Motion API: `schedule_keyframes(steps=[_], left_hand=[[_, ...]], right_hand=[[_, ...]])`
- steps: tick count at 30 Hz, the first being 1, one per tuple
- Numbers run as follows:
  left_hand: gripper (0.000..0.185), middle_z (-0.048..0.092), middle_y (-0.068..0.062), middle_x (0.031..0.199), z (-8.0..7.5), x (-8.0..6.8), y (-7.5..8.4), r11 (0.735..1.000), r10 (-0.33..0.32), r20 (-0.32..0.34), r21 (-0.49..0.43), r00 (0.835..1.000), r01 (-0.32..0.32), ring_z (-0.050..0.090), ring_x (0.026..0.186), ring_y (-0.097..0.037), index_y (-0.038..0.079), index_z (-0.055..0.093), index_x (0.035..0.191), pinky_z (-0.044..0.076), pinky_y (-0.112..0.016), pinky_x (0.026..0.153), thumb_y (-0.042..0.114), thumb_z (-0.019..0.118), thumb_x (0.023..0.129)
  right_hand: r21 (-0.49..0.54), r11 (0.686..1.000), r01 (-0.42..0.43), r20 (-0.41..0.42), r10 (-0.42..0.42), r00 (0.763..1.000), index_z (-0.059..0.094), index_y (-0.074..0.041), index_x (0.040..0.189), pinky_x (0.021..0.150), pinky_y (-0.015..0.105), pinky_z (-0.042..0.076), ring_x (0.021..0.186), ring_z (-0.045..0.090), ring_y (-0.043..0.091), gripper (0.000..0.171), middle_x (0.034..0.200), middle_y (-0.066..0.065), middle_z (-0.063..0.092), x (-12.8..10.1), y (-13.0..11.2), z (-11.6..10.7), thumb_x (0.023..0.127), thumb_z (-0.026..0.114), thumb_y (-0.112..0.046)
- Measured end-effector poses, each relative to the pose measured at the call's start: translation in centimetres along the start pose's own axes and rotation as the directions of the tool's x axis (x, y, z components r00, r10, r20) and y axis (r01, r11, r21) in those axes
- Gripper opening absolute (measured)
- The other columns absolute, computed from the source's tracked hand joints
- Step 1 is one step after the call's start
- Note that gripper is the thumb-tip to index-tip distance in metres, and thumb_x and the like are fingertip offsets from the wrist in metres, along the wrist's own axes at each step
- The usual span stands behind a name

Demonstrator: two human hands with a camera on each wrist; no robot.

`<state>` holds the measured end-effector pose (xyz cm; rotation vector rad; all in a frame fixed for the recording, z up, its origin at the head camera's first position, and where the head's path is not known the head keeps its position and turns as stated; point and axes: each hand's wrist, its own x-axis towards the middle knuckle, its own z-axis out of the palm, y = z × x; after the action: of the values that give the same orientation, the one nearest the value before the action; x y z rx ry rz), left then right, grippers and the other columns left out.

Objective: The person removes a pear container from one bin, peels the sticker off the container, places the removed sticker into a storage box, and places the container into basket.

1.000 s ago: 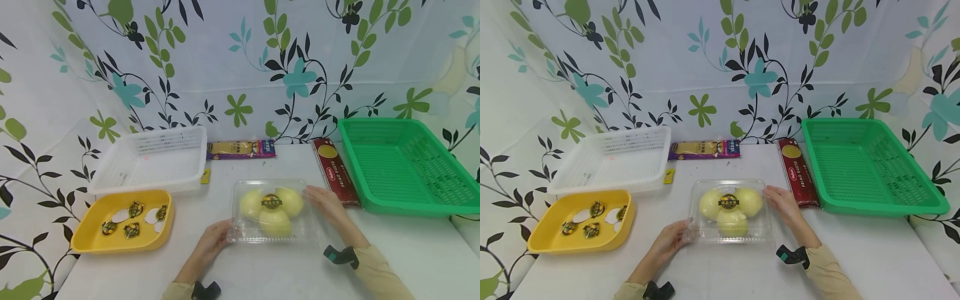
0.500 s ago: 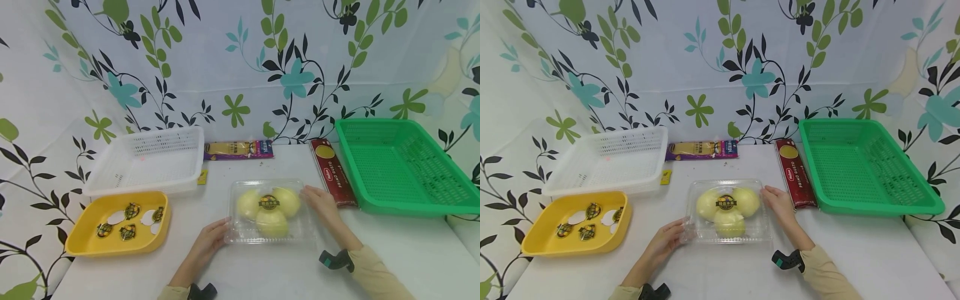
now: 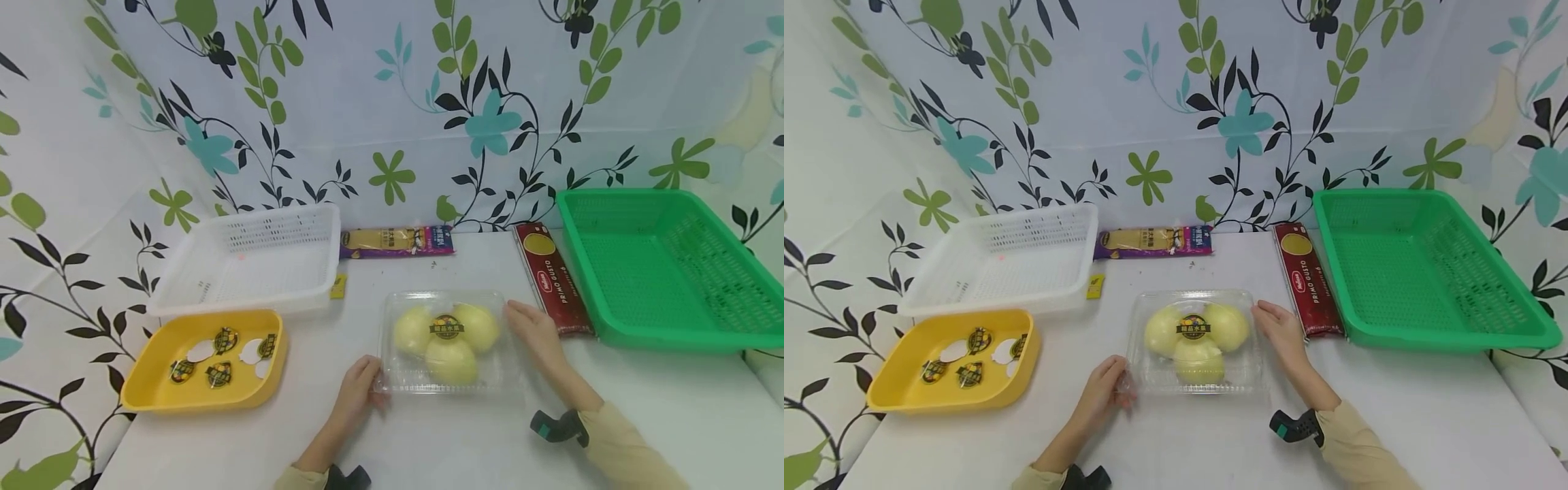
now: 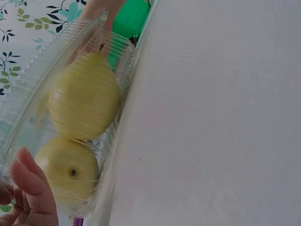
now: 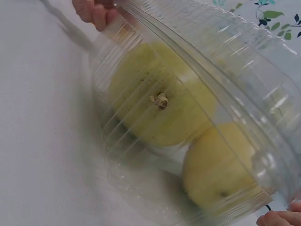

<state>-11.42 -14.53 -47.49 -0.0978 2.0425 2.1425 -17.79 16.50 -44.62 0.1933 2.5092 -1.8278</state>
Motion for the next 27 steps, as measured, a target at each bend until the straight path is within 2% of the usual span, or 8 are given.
schedule_keyframes(steps=[5,7,12,15,17,20,23,27], left_hand=[[0.024,0.047,-0.003,0.06,0.1,-0.5,0.1,0.985,0.058,-0.077,0.166,0.995,-0.045,0.048,0.045,-0.013,-0.002,0.05,0.085,0.04,-0.022,0.04,0.018,0.041,0.095],[0.023,0.047,-0.002,0.058,0.0,-0.8,0.3,0.982,0.07,-0.099,0.182,0.993,-0.051,0.044,0.042,-0.012,-0.001,0.05,0.084,0.036,-0.02,0.037,0.015,0.041,0.096],[0.019,0.044,-0.001,0.055,0.8,-1.8,1.7,0.972,0.156,-0.1,0.192,0.983,-0.134,0.038,0.039,-0.009,-0.004,0.05,0.083,0.031,-0.017,0.036,0.007,0.039,0.095],[0.019,0.043,-0.001,0.055,1.4,-2.0,2.4,0.965,0.181,-0.082,0.209,0.98,-0.161,0.037,0.039,-0.007,-0.005,0.049,0.082,0.031,-0.016,0.036,0.005,0.039,0.095],[0.02,0.043,-0.001,0.055,1.6,-2.0,2.7,0.963,0.18,-0.078,0.219,0.981,-0.159,0.036,0.039,-0.007,-0.004,0.05,0.081,0.031,-0.016,0.036,0.006,0.039,0.095],[0.022,0.042,-0.001,0.054,1.8,-1.9,2.8,0.96,0.172,-0.068,0.234,0.983,-0.152,0.036,0.039,-0.006,-0.004,0.049,0.08,0.031,-0.016,0.037,0.008,0.039,0.096],[0.024,0.042,-0.002,0.054,1.8,-1.8,2.8,0.965,0.149,-0.058,0.226,0.987,-0.132,0.036,0.04,-0.007,-0.006,0.049,0.083,0.03,-0.016,0.037,0.009,0.038,0.097],[0.027,0.043,-0.002,0.054,1.6,-1.7,2.9,0.972,0.113,-0.042,0.212,0.993,-0.102,0.037,0.039,-0.008,-0.011,0.048,0.088,0.03,-0.016,0.036,0.011,0.036,0.097]], right_hand=[[0.005,1.0,-0.002,0.011,0.002,1.0,0.041,0.004,0.13,0.096,0.04,0.032,0.121,0.036,0.029,0.062,0.131,0.018,0.041,0.0,-0.1,0.5,0.09,0.049,-0.043],[0.015,1.0,-0.006,0.021,0.006,1.0,0.041,0.003,0.13,0.096,0.039,0.032,0.122,0.036,0.028,0.062,0.131,0.017,0.042,0.1,0.0,0.8,0.089,0.049,-0.044],[-0.009,1.0,0.025,0.053,-0.024,0.998,0.037,0.003,0.132,0.095,0.04,0.033,0.121,0.036,0.03,0.063,0.132,0.019,0.04,0.6,0.0,0.6,0.09,0.048,-0.043],[-0.042,0.997,0.07,0.056,-0.068,0.996,0.033,0.004,0.134,0.093,0.044,0.034,0.121,0.036,0.034,0.063,0.133,0.022,0.037,0.6,-0.4,-0.4,0.091,0.047,-0.04],[-0.025,0.989,0.148,0.026,-0.147,0.989,0.035,0.002,0.133,0.094,0.043,0.034,0.12,0.037,0.032,0.058,0.132,0.021,0.039,0.8,-0.4,-1.2,0.091,0.049,-0.035],[0.016,0.942,0.336,-0.077,-0.334,0.94,0.045,0.001,0.126,0.092,0.034,0.037,0.115,0.044,0.026,0.044,0.123,0.017,0.049,0.7,-1.3,-2.0,0.091,0.053,-0.025],[0.056,0.854,0.518,-0.162,-0.504,0.848,0.053,0.002,0.116,0.087,0.023,0.04,0.104,0.052,0.017,0.03,0.11,0.015,0.058,0.2,-3.0,-2.1,0.09,0.055,-0.013],[0.083,0.797,0.598,-0.177,-0.579,0.796,0.055,0.008,0.107,0.076,0.019,0.045,0.086,0.058,0.013,0.02,0.094,0.02,0.061,-1.3,-5.9,-0.8,0.089,0.052,-0.001]])
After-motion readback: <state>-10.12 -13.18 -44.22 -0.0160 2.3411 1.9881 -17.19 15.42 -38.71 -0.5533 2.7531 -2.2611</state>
